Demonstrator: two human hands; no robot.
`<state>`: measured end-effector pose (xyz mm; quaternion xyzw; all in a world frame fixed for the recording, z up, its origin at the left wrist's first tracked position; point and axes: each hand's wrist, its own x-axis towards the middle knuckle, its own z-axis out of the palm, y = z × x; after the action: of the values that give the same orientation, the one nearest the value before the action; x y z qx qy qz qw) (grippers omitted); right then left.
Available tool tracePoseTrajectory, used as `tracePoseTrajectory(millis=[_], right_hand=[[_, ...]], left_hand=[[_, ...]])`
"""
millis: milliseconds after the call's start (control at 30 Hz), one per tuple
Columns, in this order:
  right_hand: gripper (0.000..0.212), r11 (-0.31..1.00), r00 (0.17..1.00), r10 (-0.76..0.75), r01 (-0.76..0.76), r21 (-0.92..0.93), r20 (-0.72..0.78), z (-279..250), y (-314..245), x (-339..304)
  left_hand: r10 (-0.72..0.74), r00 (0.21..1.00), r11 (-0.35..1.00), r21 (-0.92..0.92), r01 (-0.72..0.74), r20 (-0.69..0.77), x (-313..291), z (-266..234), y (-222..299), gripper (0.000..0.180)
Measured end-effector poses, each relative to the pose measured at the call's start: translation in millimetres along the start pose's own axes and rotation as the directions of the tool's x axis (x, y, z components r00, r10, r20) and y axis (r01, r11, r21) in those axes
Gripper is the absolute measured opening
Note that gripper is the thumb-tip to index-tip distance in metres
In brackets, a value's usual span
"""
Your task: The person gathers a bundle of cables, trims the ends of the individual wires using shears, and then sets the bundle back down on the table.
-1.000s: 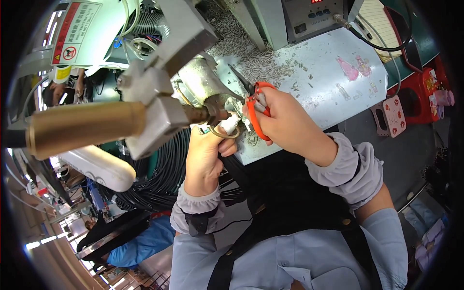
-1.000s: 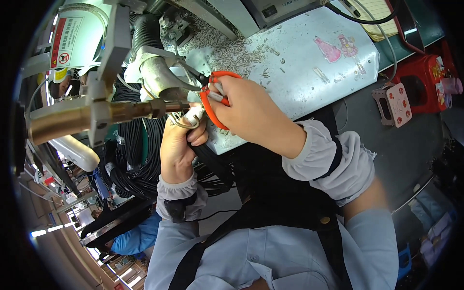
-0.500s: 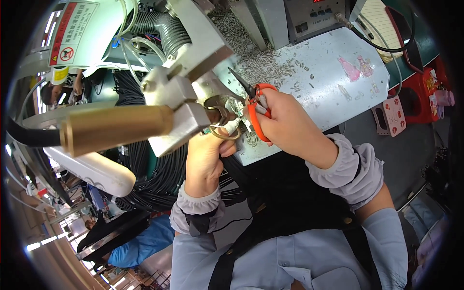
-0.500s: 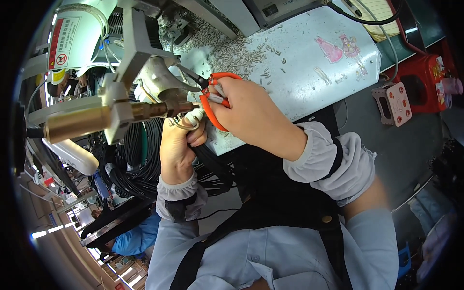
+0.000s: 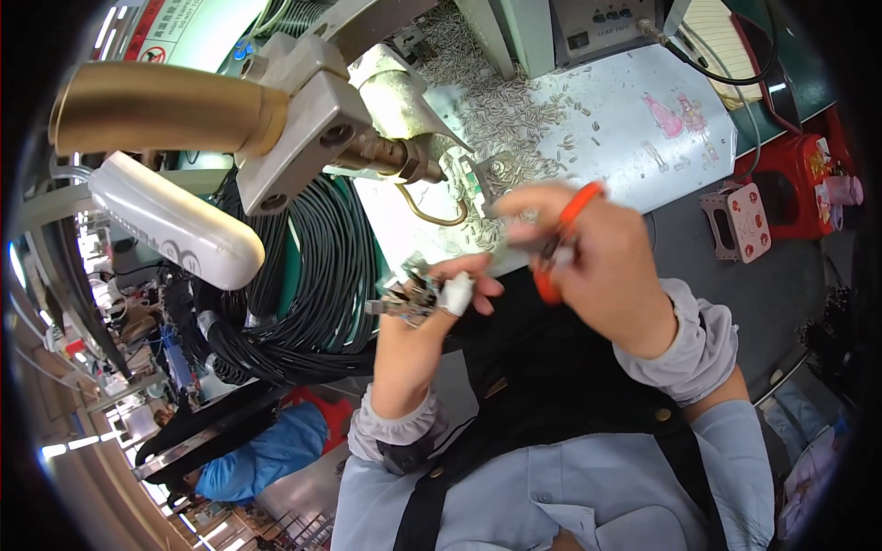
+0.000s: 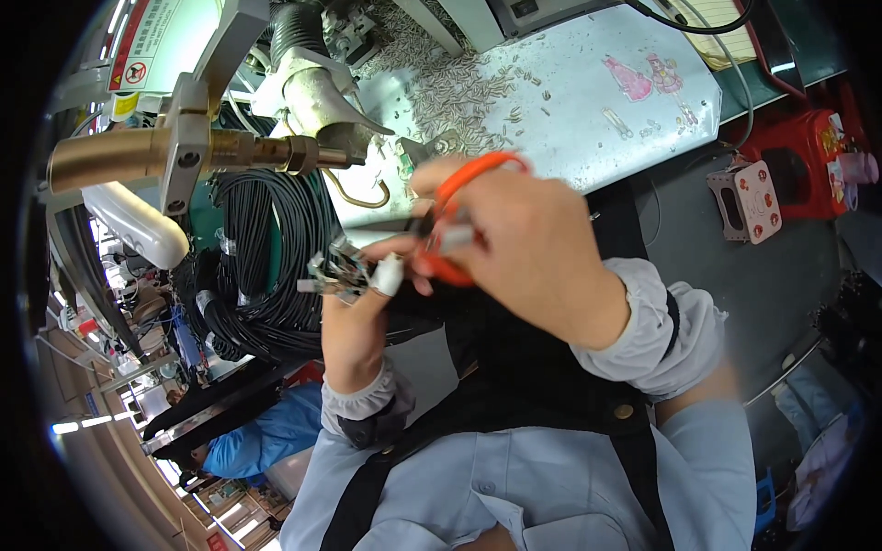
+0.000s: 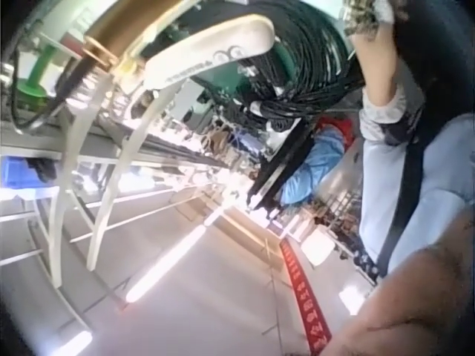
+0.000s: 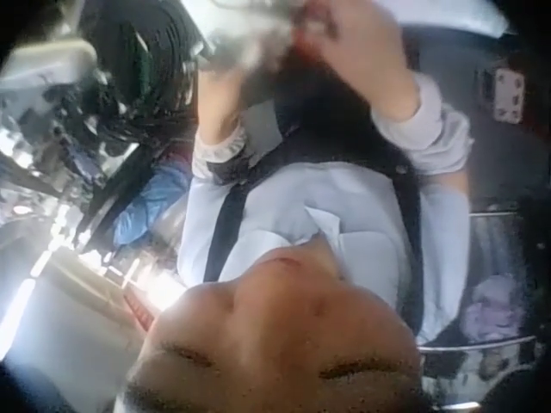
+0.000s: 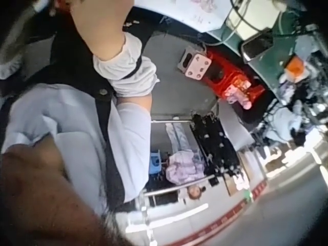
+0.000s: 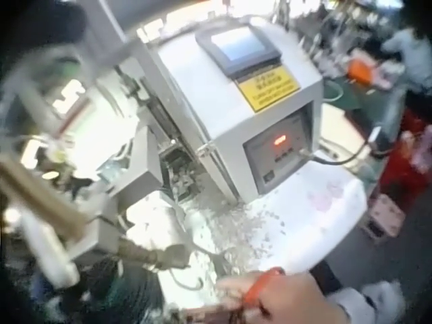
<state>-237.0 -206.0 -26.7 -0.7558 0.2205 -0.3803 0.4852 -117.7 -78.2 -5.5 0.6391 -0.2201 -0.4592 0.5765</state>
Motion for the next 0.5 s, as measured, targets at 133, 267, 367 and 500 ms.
tracePoseTrajectory(millis=[133,267,367,500], right_hand=[[0.007,1.0,0.962,-0.019,0.017,0.008,0.272,4.9,-4.0,-11.1],[0.01,0.897,0.901,0.291,-0.374,0.236,0.322,-4.4,-8.1,-8.1],[0.014,0.776,0.804,0.429,-0.561,0.288,0.411,-5.8,-8.8,-11.4],[0.018,0.569,0.603,0.496,-0.769,0.29,0.624,-11.8,-16.1,-2.7]], left_hand=[[0.023,1.0,0.999,0.044,-0.024,0.01,-11.3,11.3,-8.6,0.023],[0.065,0.996,0.998,0.016,-0.064,-0.06,-16.4,13.7,-10.1,0.022],[0.116,0.992,0.993,-0.014,-0.117,-0.06,-18.2,10.9,-13.6,0.019],[0.293,0.944,0.95,0.153,-0.271,-0.149,-17.7,7.7,-21.9,0.017]])
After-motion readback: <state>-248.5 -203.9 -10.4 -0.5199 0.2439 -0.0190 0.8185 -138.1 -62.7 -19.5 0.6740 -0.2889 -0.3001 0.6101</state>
